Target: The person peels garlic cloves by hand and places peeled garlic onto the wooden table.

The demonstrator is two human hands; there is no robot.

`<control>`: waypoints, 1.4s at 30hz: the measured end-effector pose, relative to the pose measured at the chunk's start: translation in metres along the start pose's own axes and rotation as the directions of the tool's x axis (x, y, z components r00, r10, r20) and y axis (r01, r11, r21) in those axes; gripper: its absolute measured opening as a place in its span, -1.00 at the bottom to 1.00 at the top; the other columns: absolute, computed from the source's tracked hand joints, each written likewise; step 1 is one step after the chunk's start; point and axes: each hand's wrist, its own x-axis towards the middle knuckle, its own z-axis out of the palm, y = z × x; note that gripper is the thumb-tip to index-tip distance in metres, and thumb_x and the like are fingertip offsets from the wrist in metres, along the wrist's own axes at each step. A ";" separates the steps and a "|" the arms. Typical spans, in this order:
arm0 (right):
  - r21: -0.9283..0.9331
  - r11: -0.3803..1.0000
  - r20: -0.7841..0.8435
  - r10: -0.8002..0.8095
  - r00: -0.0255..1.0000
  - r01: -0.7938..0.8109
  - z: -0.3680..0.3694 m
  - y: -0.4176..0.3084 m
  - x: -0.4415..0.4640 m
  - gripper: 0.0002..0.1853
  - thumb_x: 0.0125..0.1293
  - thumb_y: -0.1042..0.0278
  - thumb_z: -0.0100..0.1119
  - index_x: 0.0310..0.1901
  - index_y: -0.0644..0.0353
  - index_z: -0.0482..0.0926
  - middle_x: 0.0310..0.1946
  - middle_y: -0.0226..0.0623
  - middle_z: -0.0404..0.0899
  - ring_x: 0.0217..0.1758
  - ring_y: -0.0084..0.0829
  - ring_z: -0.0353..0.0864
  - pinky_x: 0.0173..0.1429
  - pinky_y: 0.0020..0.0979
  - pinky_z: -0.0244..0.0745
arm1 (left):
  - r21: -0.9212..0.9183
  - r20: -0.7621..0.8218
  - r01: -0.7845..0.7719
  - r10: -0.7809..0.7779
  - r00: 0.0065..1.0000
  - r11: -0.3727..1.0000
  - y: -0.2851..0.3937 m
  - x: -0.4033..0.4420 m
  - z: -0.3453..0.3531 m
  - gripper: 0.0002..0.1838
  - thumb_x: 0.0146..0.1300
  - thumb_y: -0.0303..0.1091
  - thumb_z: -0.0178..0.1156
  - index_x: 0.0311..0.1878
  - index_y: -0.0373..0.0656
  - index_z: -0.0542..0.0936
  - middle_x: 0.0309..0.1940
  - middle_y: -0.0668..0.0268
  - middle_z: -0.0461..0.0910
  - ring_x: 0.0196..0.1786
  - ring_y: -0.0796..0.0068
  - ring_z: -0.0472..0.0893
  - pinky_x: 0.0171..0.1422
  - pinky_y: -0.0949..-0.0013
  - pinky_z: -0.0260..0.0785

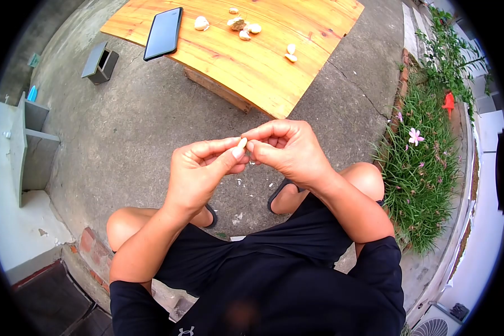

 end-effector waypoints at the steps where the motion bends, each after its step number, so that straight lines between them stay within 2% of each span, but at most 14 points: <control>1: 0.006 1.000 0.003 -0.006 1.000 0.006 0.000 0.000 0.000 -0.85 0.40 0.57 0.30 -0.07 0.45 0.70 -0.20 -0.18 0.78 -0.17 -0.55 0.77 -0.05 -0.52 0.72 | -0.011 0.002 0.005 -0.005 1.000 1.000 0.000 0.000 -0.001 -0.76 0.40 -0.52 0.33 0.08 -0.38 0.71 -0.07 0.09 0.76 -0.08 0.43 0.77 0.03 0.43 0.70; 11: -0.109 0.994 0.014 -0.011 1.000 0.012 -0.004 -0.001 0.000 -0.84 0.41 0.55 0.27 -0.05 0.40 0.71 -0.29 -0.30 0.77 -0.26 -0.65 0.73 -0.17 -0.61 0.64 | -0.261 0.061 0.222 -0.214 0.975 0.939 0.003 0.002 -0.007 -0.75 0.43 -0.44 0.31 0.10 -0.34 0.64 -0.10 0.09 0.76 -0.08 0.35 0.79 0.03 0.41 0.72; 17: -0.084 0.995 0.051 -0.050 0.997 0.054 -0.002 0.001 0.000 -0.83 0.44 0.47 0.32 -0.05 0.39 0.71 -0.25 -0.28 0.77 -0.21 -0.63 0.73 -0.13 -0.59 0.65 | -0.259 0.065 0.172 -0.161 0.985 0.950 -0.002 0.004 -0.007 -0.82 0.42 -0.49 0.31 0.02 -0.33 0.64 -0.10 0.08 0.76 -0.09 0.37 0.79 0.01 0.40 0.73; 24: -0.023 0.993 0.073 -0.114 0.991 0.116 0.000 -0.001 0.003 -0.88 0.39 0.47 0.39 -0.16 0.36 0.70 -0.28 -0.30 0.76 -0.21 -0.60 0.73 -0.13 -0.56 0.65 | -0.104 0.049 0.018 -0.013 0.999 0.994 -0.007 0.012 -0.010 -0.86 0.43 -0.50 0.29 -0.01 -0.30 0.64 -0.15 0.11 0.76 -0.16 0.36 0.79 -0.07 0.38 0.72; 25: -0.122 0.975 0.031 -0.182 0.983 0.185 -0.001 -0.004 0.004 -0.88 0.38 0.47 0.39 -0.17 0.35 0.70 -0.29 -0.32 0.76 -0.23 -0.61 0.72 -0.14 -0.55 0.65 | -0.116 0.036 0.017 -0.012 0.999 0.993 -0.006 0.014 -0.008 -0.85 0.43 -0.49 0.30 0.00 -0.31 0.64 -0.16 0.13 0.76 -0.17 0.38 0.79 -0.08 0.40 0.71; 27: -0.322 0.898 -0.030 -0.327 0.945 0.301 -0.006 -0.012 0.007 -0.89 0.36 0.47 0.41 -0.19 0.32 0.70 -0.30 -0.36 0.75 -0.27 -0.63 0.70 -0.18 -0.52 0.64 | -0.125 0.009 0.016 -0.015 1.000 0.992 -0.002 0.017 -0.005 -0.83 0.43 -0.48 0.30 0.02 -0.32 0.64 -0.16 0.15 0.75 -0.19 0.41 0.78 -0.10 0.41 0.70; 30: -0.775 0.470 -0.046 -0.708 0.705 0.422 -0.025 -0.037 0.029 -0.91 0.25 0.53 0.43 -0.25 0.30 0.72 -0.38 -0.28 0.72 -0.40 -0.57 0.68 -0.29 -0.51 0.60 | -0.121 -0.023 0.014 -0.017 1.000 0.993 0.003 0.024 -0.004 -0.81 0.44 -0.47 0.30 0.04 -0.30 0.63 -0.14 0.16 0.75 -0.19 0.42 0.77 -0.11 0.41 0.70; 31: -0.826 0.412 -0.046 -0.730 0.682 0.385 -0.032 -0.041 0.035 -0.91 0.22 0.54 0.43 -0.25 0.30 0.72 -0.40 -0.25 0.71 -0.43 -0.55 0.68 -0.32 -0.50 0.58 | -0.120 -0.021 0.006 -0.009 1.000 0.993 0.003 0.026 -0.004 -0.81 0.44 -0.47 0.30 0.06 -0.29 0.63 -0.12 0.16 0.75 -0.19 0.42 0.78 -0.12 0.41 0.70; 32: -0.871 0.352 -0.044 -0.753 0.657 0.344 -0.039 -0.044 0.039 -0.90 0.20 0.55 0.42 -0.25 0.30 0.72 -0.42 -0.22 0.69 -0.45 -0.53 0.67 -0.34 -0.50 0.57 | -0.118 -0.018 -0.003 0.001 1.000 0.993 0.003 0.029 -0.005 -0.80 0.44 -0.46 0.29 0.07 -0.28 0.63 -0.10 0.16 0.75 -0.18 0.42 0.78 -0.12 0.41 0.71; 33: -0.880 0.354 -0.059 -0.742 0.668 0.315 -0.042 -0.046 0.043 -0.91 0.19 0.55 0.41 -0.25 0.27 0.72 -0.41 -0.21 0.67 -0.44 -0.41 0.69 -0.32 -0.42 0.58 | -0.104 -0.018 -0.008 0.006 1.000 0.995 0.004 0.031 -0.006 -0.79 0.44 -0.46 0.30 0.08 -0.28 0.63 -0.09 0.16 0.75 -0.18 0.43 0.78 -0.12 0.42 0.70; 36: -0.925 0.225 0.022 -0.773 0.634 0.306 -0.060 -0.036 0.064 -0.91 0.19 0.55 0.41 -0.26 0.25 0.73 -0.36 -0.19 0.67 -0.36 -0.25 0.71 -0.24 -0.32 0.62 | -0.074 -0.023 -0.018 0.016 1.000 0.997 0.005 0.035 -0.008 -0.76 0.43 -0.44 0.31 0.09 -0.30 0.63 -0.09 0.19 0.74 -0.19 0.46 0.76 -0.14 0.43 0.68; 37: -0.931 0.228 0.008 -0.768 0.640 0.285 -0.061 -0.035 0.067 -0.90 0.20 0.54 0.40 -0.24 0.23 0.74 -0.30 -0.17 0.67 -0.27 -0.14 0.71 -0.17 -0.24 0.62 | -0.069 -0.026 -0.021 0.019 0.999 0.997 0.006 0.036 -0.008 -0.76 0.43 -0.44 0.31 0.09 -0.31 0.63 -0.10 0.20 0.74 -0.20 0.47 0.75 -0.16 0.44 0.67; 40: -0.964 0.113 0.053 -0.807 0.588 0.242 -0.058 -0.040 0.072 -0.88 0.21 0.53 0.40 -0.20 0.23 0.76 -0.28 -0.16 0.66 -0.25 -0.16 0.71 -0.16 -0.24 0.62 | -0.060 -0.038 -0.039 0.037 0.999 0.997 0.011 0.039 -0.011 -0.75 0.42 -0.43 0.31 0.09 -0.32 0.64 -0.12 0.23 0.73 -0.25 0.52 0.71 -0.22 0.46 0.63; 42: -0.960 0.135 0.040 -0.801 0.597 0.246 -0.054 -0.043 0.075 -0.85 0.21 0.51 0.41 -0.17 0.23 0.77 -0.26 -0.16 0.66 -0.24 -0.16 0.71 -0.16 -0.24 0.62 | -0.059 -0.044 -0.048 0.045 0.998 0.997 0.015 0.040 -0.013 -0.74 0.41 -0.43 0.32 0.10 -0.31 0.64 -0.10 0.24 0.73 -0.27 0.55 0.70 -0.25 0.48 0.61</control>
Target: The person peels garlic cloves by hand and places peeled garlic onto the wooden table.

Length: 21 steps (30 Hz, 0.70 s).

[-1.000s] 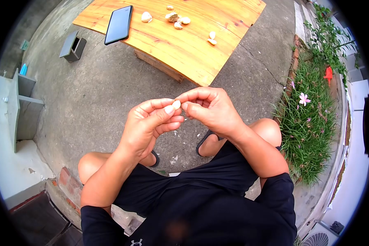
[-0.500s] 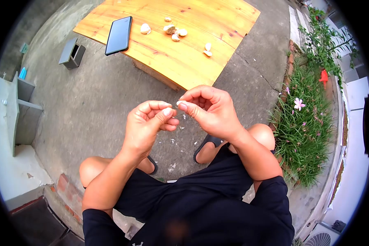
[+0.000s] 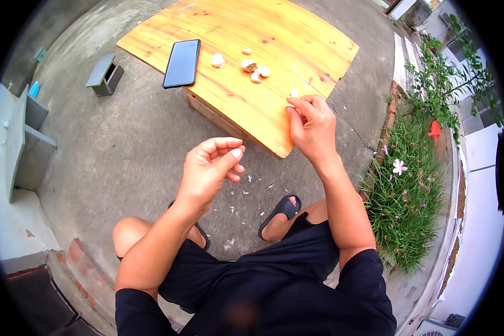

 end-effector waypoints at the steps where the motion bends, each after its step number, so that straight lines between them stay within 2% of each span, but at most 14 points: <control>1: 0.008 1.000 0.004 0.007 1.000 -0.007 0.000 -0.002 0.004 -0.84 0.21 0.50 0.41 -0.16 0.23 0.77 -0.25 -0.16 0.66 -0.24 -0.16 0.71 -0.16 -0.24 0.62 | -0.001 -0.003 -0.001 0.001 1.000 1.000 0.002 0.001 -0.001 -0.73 0.41 -0.43 0.33 0.11 -0.30 0.64 -0.08 0.24 0.73 -0.29 0.56 0.70 -0.27 0.49 0.60; 4: -0.071 0.992 0.020 -0.101 0.995 0.102 0.006 0.000 0.035 -0.82 0.21 0.49 0.42 -0.14 0.23 0.77 -0.22 -0.13 0.65 -0.20 -0.15 0.70 -0.11 -0.24 0.62 | 0.001 -0.009 -0.014 0.015 1.000 1.000 0.009 0.003 -0.002 -0.72 0.40 -0.42 0.33 0.12 -0.29 0.64 -0.05 0.24 0.73 -0.31 0.58 0.68 -0.29 0.51 0.58; 5: -0.099 0.990 0.088 -0.088 0.992 0.097 0.009 0.000 0.048 -0.78 0.24 0.35 0.43 -0.11 0.21 0.78 -0.17 -0.11 0.66 -0.14 -0.13 0.71 -0.02 -0.23 0.63 | 0.006 -0.009 -0.014 0.014 1.000 1.000 0.011 0.002 -0.001 -0.72 0.40 -0.42 0.33 0.12 -0.29 0.64 -0.05 0.24 0.73 -0.32 0.59 0.68 -0.29 0.52 0.57; 8: -0.176 0.984 0.254 0.071 0.965 -0.026 0.031 0.004 0.080 -0.67 0.24 0.16 0.45 -0.09 0.22 0.78 -0.06 -0.08 0.67 -0.02 -0.10 0.72 0.08 -0.22 0.63 | 0.008 -0.015 -0.022 0.022 1.000 1.000 0.019 0.001 0.002 -0.72 0.41 -0.41 0.32 0.12 -0.30 0.64 -0.04 0.25 0.72 -0.31 0.61 0.67 -0.27 0.52 0.56; 11: -0.265 0.956 0.424 0.235 0.875 -0.128 0.053 0.020 0.099 -0.60 0.23 0.06 0.44 -0.09 0.24 0.78 -0.04 -0.04 0.72 0.00 -0.08 0.74 0.11 -0.22 0.63 | -0.002 -0.017 -0.041 0.041 0.999 0.999 0.024 0.002 0.001 -0.72 0.42 -0.41 0.31 0.12 -0.30 0.63 -0.05 0.25 0.72 -0.30 0.61 0.67 -0.27 0.52 0.56; 14: -0.211 0.954 0.507 0.292 0.811 -0.211 0.049 0.017 0.106 -0.64 0.22 0.13 0.40 -0.10 0.25 0.78 -0.11 0.01 0.76 -0.05 -0.09 0.77 0.09 -0.23 0.65 | -0.019 -0.028 -0.085 0.084 0.996 0.996 0.031 -0.002 0.001 -0.73 0.42 -0.40 0.31 0.12 -0.30 0.63 -0.06 0.26 0.72 -0.30 0.61 0.66 -0.27 0.52 0.56; 15: -0.209 0.964 0.486 0.250 0.838 -0.167 0.048 0.014 0.105 -0.67 0.20 0.18 0.36 -0.12 0.25 0.78 -0.21 0.01 0.78 -0.13 -0.11 0.78 0.05 -0.23 0.66 | -0.016 -0.036 -0.084 0.084 0.996 0.996 0.032 -0.004 0.001 -0.72 0.42 -0.40 0.30 0.12 -0.30 0.63 -0.06 0.26 0.72 -0.30 0.61 0.66 -0.27 0.52 0.56; 18: -0.318 0.928 0.405 0.318 0.857 -0.193 0.039 -0.001 0.104 -0.70 0.20 0.20 0.36 -0.19 0.27 0.76 -0.24 0.00 0.77 -0.16 -0.13 0.78 0.02 -0.21 0.66 | -0.040 -0.048 -0.076 0.074 0.996 0.996 0.035 -0.006 0.004 -0.71 0.43 -0.40 0.29 0.14 -0.29 0.62 -0.05 0.27 0.71 -0.30 0.60 0.66 -0.27 0.51 0.56; 20: -0.179 0.984 0.337 0.079 0.938 -0.018 0.022 -0.018 0.095 -0.74 0.21 0.25 0.35 -0.20 0.27 0.73 -0.27 -0.01 0.75 -0.18 -0.12 0.77 -0.02 -0.20 0.66 | -0.108 -0.051 -0.068 0.063 0.997 0.992 0.035 -0.006 0.008 -0.69 0.45 -0.37 0.29 0.16 -0.28 0.60 -0.05 0.28 0.70 -0.30 0.60 0.66 -0.25 0.50 0.57; 21: -0.114 0.991 0.289 -0.039 0.957 0.074 0.011 -0.029 0.086 -0.76 0.22 0.27 0.34 -0.20 0.27 0.71 -0.28 -0.02 0.74 -0.19 -0.12 0.77 -0.04 -0.19 0.66 | -0.191 -0.039 -0.056 0.049 0.998 0.980 0.032 -0.004 0.009 -0.65 0.50 -0.21 0.26 0.18 -0.26 0.59 -0.05 0.27 0.69 -0.31 0.56 0.66 -0.22 0.47 0.58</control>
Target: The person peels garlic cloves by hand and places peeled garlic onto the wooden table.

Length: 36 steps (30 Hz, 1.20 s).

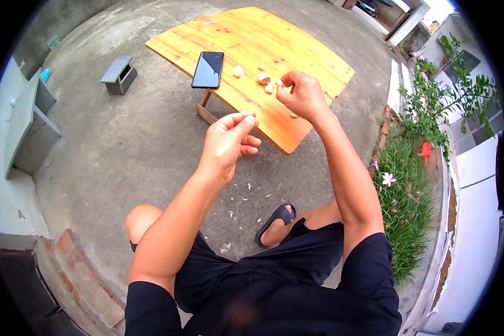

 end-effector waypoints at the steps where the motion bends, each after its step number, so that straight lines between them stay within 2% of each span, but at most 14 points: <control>1: 0.074 0.991 0.009 -0.115 0.993 0.114 -0.011 -0.017 -0.015 -0.77 0.21 0.30 0.33 -0.19 0.27 0.69 -0.29 -0.04 0.73 -0.20 -0.11 0.76 -0.05 -0.19 0.65 | -0.042 0.027 0.036 -0.034 0.999 0.998 0.004 -0.002 0.002 -0.62 0.51 -0.15 0.25 0.18 -0.25 0.59 -0.06 0.27 0.69 -0.31 0.55 0.67 -0.21 0.46 0.58; 3: 0.218 0.921 -0.003 -0.330 0.944 0.323 -0.034 -0.056 -0.048 -0.79 0.21 0.35 0.33 -0.16 0.26 0.66 -0.31 -0.07 0.71 -0.22 -0.09 0.75 -0.08 -0.18 0.65 | -0.118 0.091 0.119 -0.109 0.990 0.986 0.010 -0.004 0.010 -0.57 0.52 -0.04 0.22 0.17 -0.23 0.59 -0.08 0.27 0.69 -0.30 0.53 0.67 -0.19 0.45 0.59; 5: 0.177 0.890 -0.008 -0.426 0.905 0.420 -0.049 -0.072 -0.078 -0.74 0.16 0.41 0.35 -0.11 0.25 0.64 -0.30 -0.08 0.69 -0.24 -0.09 0.74 -0.10 -0.20 0.65 | -0.061 0.322 0.087 -0.063 0.945 0.994 0.002 -0.004 0.009 -0.59 0.56 -0.02 0.15 0.06 -0.23 0.64 -0.20 0.32 0.71 -0.26 0.58 0.69 -0.16 0.51 0.60; 9: 0.345 0.881 -0.070 -0.321 0.944 0.325 -0.069 -0.068 -0.122 -0.78 0.12 0.46 0.36 -0.17 0.25 0.69 -0.36 -0.09 0.68 -0.30 -0.15 0.73 -0.15 -0.26 0.65 | 0.090 0.337 0.085 -0.111 0.935 0.992 -0.004 -0.028 0.022 -0.69 0.50 -0.21 0.26 0.10 -0.27 0.66 -0.21 0.32 0.74 -0.23 0.60 0.72 -0.10 0.51 0.66; 10: 0.402 0.883 -0.024 -0.254 0.967 0.242 -0.074 -0.069 -0.132 -0.77 0.16 0.41 0.39 -0.14 0.26 0.74 -0.37 -0.13 0.72 -0.33 -0.31 0.74 -0.18 -0.35 0.65 | 0.135 0.312 0.084 -0.122 0.942 0.987 -0.006 -0.035 0.023 -0.69 0.49 -0.23 0.27 0.10 -0.28 0.67 -0.20 0.30 0.75 -0.21 0.58 0.74 -0.10 0.51 0.67; 13: 0.657 0.751 0.107 -0.187 0.976 0.072 -0.069 -0.058 -0.153 -0.70 0.20 0.49 0.47 -0.01 0.26 0.74 -0.34 -0.39 0.71 -0.34 -0.65 0.61 -0.23 -0.52 0.56 | 0.258 0.254 0.062 -0.130 0.958 0.964 -0.001 -0.052 0.028 -0.68 0.47 -0.26 0.29 0.10 -0.31 0.67 -0.19 0.23 0.77 -0.19 0.52 0.77 -0.10 0.52 0.70; 14: 0.789 0.614 0.152 -0.149 0.977 -0.029 -0.057 -0.054 -0.156 -0.69 0.26 0.50 0.47 0.04 0.28 0.73 -0.27 -0.41 0.74 -0.29 -0.69 0.62 -0.20 -0.56 0.57 | 0.294 0.230 0.067 -0.138 0.963 0.953 0.000 -0.059 0.028 -0.68 0.46 -0.27 0.30 0.10 -0.32 0.67 -0.19 0.22 0.77 -0.18 0.51 0.78 -0.10 0.53 0.71; 15: 0.842 0.526 0.202 -0.093 0.975 -0.124 -0.050 -0.055 -0.157 -0.72 0.28 0.51 0.47 0.02 0.30 0.74 -0.28 -0.39 0.75 -0.27 -0.68 0.64 -0.18 -0.57 0.59 | 0.304 0.200 0.069 -0.134 0.971 0.950 0.001 -0.064 0.029 -0.67 0.46 -0.27 0.30 0.11 -0.33 0.67 -0.19 0.21 0.77 -0.18 0.51 0.78 -0.10 0.54 0.71; 17: 0.863 0.496 0.146 -0.071 0.987 -0.092 -0.041 -0.058 -0.160 -0.75 0.28 0.51 0.46 -0.01 0.30 0.75 -0.30 -0.37 0.76 -0.28 -0.67 0.66 -0.18 -0.56 0.60 | 0.315 0.149 0.076 -0.129 0.980 0.946 0.005 -0.070 0.031 -0.67 0.45 -0.28 0.30 0.12 -0.34 0.67 -0.19 0.21 0.77 -0.18 0.50 0.78 -0.10 0.55 0.71; 20: 0.848 0.529 0.059 -0.050 0.997 -0.024 -0.035 -0.063 -0.158 -0.82 0.22 0.50 0.45 -0.15 0.35 0.76 -0.34 -0.18 0.79 -0.30 -0.51 0.76 -0.17 -0.46 0.67 | 0.326 0.081 0.080 -0.113 0.990 0.942 0.002 -0.068 0.028 -0.65 0.45 -0.28 0.31 0.13 -0.36 0.66 -0.19 0.20 0.77 -0.18 0.51 0.77 -0.09 0.56 0.70; 24: 0.738 0.673 0.052 0.010 0.999 -0.045 -0.032 -0.061 -0.155 -0.90 0.22 0.53 0.43 -0.26 0.35 0.74 -0.41 -0.20 0.75 -0.35 -0.51 0.73 -0.22 -0.45 0.64 | 0.404 0.083 0.027 -0.066 0.994 0.914 -0.002 -0.046 0.019 -0.66 0.46 -0.25 0.30 0.09 -0.35 0.67 -0.21 0.22 0.76 -0.20 0.52 0.76 -0.10 0.57 0.68; 28: 0.783 0.602 0.130 0.085 0.988 -0.155 -0.007 -0.051 -0.169 -0.90 0.23 0.52 0.44 -0.26 0.32 0.71 -0.42 -0.28 0.69 -0.38 -0.56 0.67 -0.26 -0.47 0.60 | 0.204 0.236 0.179 -0.225 0.945 0.963 -0.029 -0.020 -0.008 -0.77 0.46 -0.26 0.31 -0.06 -0.26 0.64 -0.18 0.21 0.74 -0.18 0.49 0.75 -0.07 0.46 0.68; 33: 0.786 0.557 0.235 0.135 0.962 -0.270 0.030 -0.040 -0.205 -0.87 0.24 0.52 0.47 -0.22 0.27 0.70 -0.35 -0.33 0.64 -0.38 -0.59 0.62 -0.29 -0.50 0.54 | -0.067 0.280 0.419 -0.386 0.879 0.906 -0.083 -0.037 -0.052 -0.66 0.41 -0.45 0.13 0.19 -0.36 0.54 -0.08 0.10 0.70 -0.17 0.35 0.74 -0.08 0.39 0.67; 36: 0.771 0.558 0.293 0.117 0.949 -0.307 0.044 -0.040 -0.211 -0.85 0.19 0.57 0.46 -0.20 0.26 0.72 -0.29 -0.30 0.67 -0.38 -0.56 0.61 -0.29 -0.48 0.54 | -0.153 0.229 0.520 -0.482 0.846 0.840 -0.099 -0.055 -0.043 -0.64 0.47 -0.38 0.20 0.25 -0.33 0.58 -0.09 0.21 0.71 -0.22 0.51 0.69 -0.18 0.47 0.60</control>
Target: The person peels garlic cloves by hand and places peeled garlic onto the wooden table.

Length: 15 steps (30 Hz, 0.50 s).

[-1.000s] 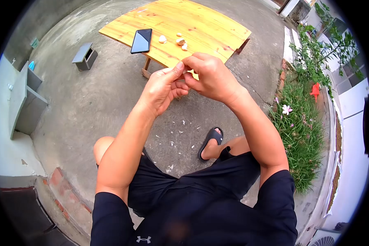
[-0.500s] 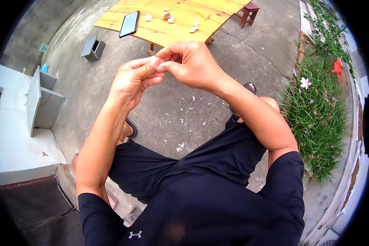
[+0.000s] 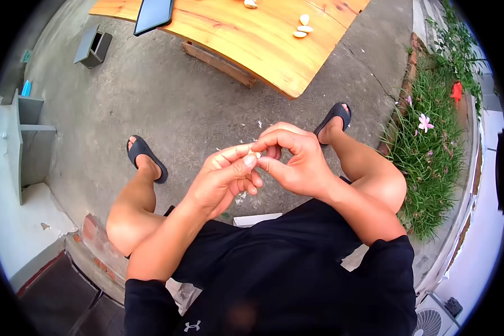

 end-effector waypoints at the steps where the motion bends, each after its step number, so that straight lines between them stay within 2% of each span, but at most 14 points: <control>1: -0.038 0.999 -0.009 -0.029 1.000 0.028 0.001 0.000 0.000 -0.84 0.17 0.59 0.46 -0.19 0.25 0.72 -0.27 -0.30 0.68 -0.37 -0.55 0.61 -0.29 -0.47 0.55 | 0.036 -0.010 0.009 -0.009 1.000 0.999 -0.003 0.000 0.002 -0.66 0.48 -0.36 0.23 0.23 -0.31 0.61 -0.11 0.26 0.71 -0.24 0.55 0.68 -0.21 0.50 0.57; 2: -0.034 0.999 0.016 0.007 1.000 -0.007 0.000 -0.003 0.002 -0.80 0.14 0.62 0.44 -0.18 0.25 0.72 -0.25 -0.28 0.69 -0.36 -0.52 0.62 -0.28 -0.46 0.56 | 0.055 -0.053 0.008 -0.005 0.999 0.998 -0.003 0.002 0.001 -0.69 0.48 -0.32 0.27 0.18 -0.28 0.65 -0.17 0.33 0.72 -0.27 0.61 0.66 -0.27 0.55 0.52; 6: 0.003 0.999 0.015 0.042 0.999 -0.043 0.004 -0.004 0.005 -0.76 0.12 0.61 0.45 -0.14 0.23 0.73 -0.24 -0.26 0.69 -0.35 -0.49 0.64 -0.26 -0.45 0.58 | 0.059 -0.075 -0.014 0.018 0.997 0.998 -0.001 0.002 -0.008 -0.71 0.47 -0.34 0.28 0.16 -0.25 0.68 -0.21 0.34 0.72 -0.32 0.64 0.64 -0.35 0.59 0.47; 11: -0.014 0.999 -0.035 0.043 0.998 -0.043 0.006 -0.004 0.002 -0.79 0.15 0.54 0.44 -0.15 0.25 0.74 -0.33 -0.26 0.68 -0.41 -0.51 0.65 -0.32 -0.46 0.58 | 0.054 -0.103 -0.074 0.079 0.991 0.996 -0.003 0.001 -0.012 -0.74 0.46 -0.41 0.28 0.16 -0.20 0.68 -0.17 0.29 0.74 -0.34 0.63 0.63 -0.42 0.58 0.45; 15: -0.019 0.999 -0.022 0.028 0.999 -0.029 0.004 -0.008 -0.002 -0.83 0.19 0.50 0.40 -0.17 0.26 0.74 -0.40 -0.27 0.67 -0.45 -0.53 0.64 -0.38 -0.47 0.56 | 0.129 -0.106 -0.066 0.080 0.991 0.989 -0.002 -0.002 -0.003 -0.73 0.47 -0.33 0.28 0.14 -0.24 0.68 -0.25 0.31 0.70 -0.39 0.64 0.61 -0.47 0.61 0.40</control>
